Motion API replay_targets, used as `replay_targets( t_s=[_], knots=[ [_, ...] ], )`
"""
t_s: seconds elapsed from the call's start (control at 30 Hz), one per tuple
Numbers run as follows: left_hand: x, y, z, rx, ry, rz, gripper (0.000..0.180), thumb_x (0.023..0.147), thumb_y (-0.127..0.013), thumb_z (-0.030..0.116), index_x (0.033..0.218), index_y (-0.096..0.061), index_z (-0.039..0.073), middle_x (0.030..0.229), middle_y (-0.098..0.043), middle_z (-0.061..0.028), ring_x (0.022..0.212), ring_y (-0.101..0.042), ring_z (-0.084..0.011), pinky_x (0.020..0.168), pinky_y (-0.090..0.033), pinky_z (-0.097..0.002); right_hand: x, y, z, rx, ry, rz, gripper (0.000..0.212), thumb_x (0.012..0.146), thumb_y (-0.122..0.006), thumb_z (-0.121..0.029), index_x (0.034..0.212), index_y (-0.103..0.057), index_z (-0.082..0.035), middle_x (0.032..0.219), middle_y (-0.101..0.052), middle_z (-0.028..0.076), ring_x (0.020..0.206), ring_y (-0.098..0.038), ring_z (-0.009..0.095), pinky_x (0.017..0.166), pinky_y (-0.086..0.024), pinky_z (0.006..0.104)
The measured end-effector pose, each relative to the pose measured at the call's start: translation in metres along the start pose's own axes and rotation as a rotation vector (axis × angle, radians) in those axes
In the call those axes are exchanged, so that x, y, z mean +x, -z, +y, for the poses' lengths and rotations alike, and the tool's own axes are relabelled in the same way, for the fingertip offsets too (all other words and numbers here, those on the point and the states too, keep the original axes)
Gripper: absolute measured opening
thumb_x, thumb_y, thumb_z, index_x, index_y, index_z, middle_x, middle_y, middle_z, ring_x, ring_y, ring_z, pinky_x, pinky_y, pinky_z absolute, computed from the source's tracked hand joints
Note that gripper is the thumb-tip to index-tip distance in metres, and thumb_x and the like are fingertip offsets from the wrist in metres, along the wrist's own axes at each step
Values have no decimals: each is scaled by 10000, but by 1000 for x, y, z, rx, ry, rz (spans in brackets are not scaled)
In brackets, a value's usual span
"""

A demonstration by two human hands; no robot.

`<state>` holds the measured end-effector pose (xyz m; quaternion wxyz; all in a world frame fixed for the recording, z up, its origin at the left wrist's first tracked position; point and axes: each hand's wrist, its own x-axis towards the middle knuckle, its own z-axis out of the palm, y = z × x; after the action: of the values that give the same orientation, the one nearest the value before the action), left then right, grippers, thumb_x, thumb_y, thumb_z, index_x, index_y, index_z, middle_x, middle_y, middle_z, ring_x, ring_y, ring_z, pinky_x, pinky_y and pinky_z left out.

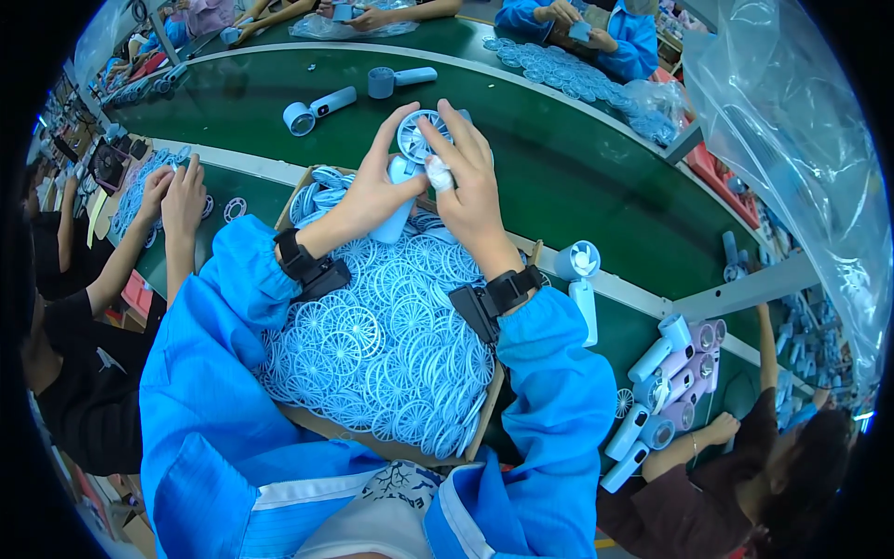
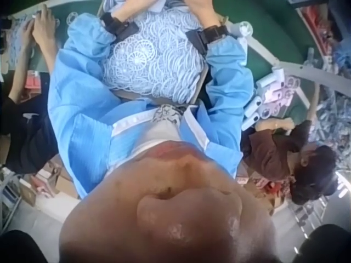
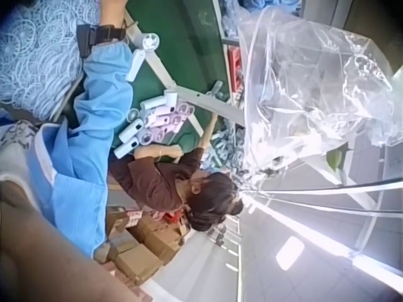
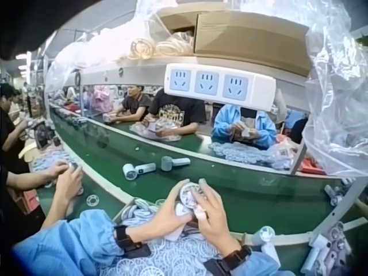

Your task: The person assembles portable fans by hand, picking up a fan body and a plastic grille, pressing the grille onto the fan head, and placing the completed unit onto the assembly line.

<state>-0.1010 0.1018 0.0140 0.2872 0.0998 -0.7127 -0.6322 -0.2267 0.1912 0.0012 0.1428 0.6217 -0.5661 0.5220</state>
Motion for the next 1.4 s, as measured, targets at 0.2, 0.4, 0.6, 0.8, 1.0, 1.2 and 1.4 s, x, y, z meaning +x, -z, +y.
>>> replay_targets(
  t_s=[0.2,0.4,0.6,0.8,1.0,1.2,1.4],
  knots=[
    [-1,1,-2,-34,17,-1,779,826,-615,57,1462,-186,193,907,-594,-93,645,-593,-113,526,-476,-242,0,0,-1,28,-53,20,334,865,-559,-78,1186,-642,-114,1374,-474,120,1203,-475,317,992,-397,396],
    [-3,5,-2,-16,5,7,782,822,-620,75,1461,-187,193,1021,-585,-141,704,-606,-151,586,-490,-277,0,-3,-12,154,-130,103,265,852,-584,-42,1107,-651,-65,1278,-504,124,1148,-508,253,935,-431,342],
    [0,6,-8,155,-131,72,808,797,-634,91,1462,-182,172,1228,-502,-215,976,-593,-283,839,-487,-377,-1,-7,-16,78,-67,127,313,803,-613,35,1103,-603,-54,1089,-529,98,1029,-528,208,833,-467,300],
    [4,10,-13,165,-127,128,869,770,-657,77,1469,-148,171,1239,-486,-217,1065,-552,-324,911,-451,-398,2,-16,-18,459,-372,137,391,837,-592,32,1214,-507,-31,1059,-515,85,969,-542,173,817,-474,271],
    [1,10,0,-274,-34,133,912,800,-637,-9,1484,-86,238,1286,-432,-143,1029,-559,-199,746,-525,-341,3,-12,-15,727,-554,189,384,874,-561,24,1244,-461,-5,1059,-533,74,931,-558,137,832,-472,251],
    [-1,9,6,-221,-247,193,961,787,-677,-16,1484,-67,243,1203,-485,-138,991,-570,-181,727,-523,-308,2,-6,-16,673,-461,40,374,885,-550,23,1244,-452,-5,1068,-531,78,959,-560,143,819,-485,255],
    [-1,8,6,-220,-319,219,985,755,-708,-23,1484,-79,187,1290,-403,-108,1123,-516,-201,885,-500,-324,-3,-10,-12,485,-279,176,304,859,-584,47,1147,-499,-4,1074,-527,85,994,-556,155,806,-500,282]
  ],
)
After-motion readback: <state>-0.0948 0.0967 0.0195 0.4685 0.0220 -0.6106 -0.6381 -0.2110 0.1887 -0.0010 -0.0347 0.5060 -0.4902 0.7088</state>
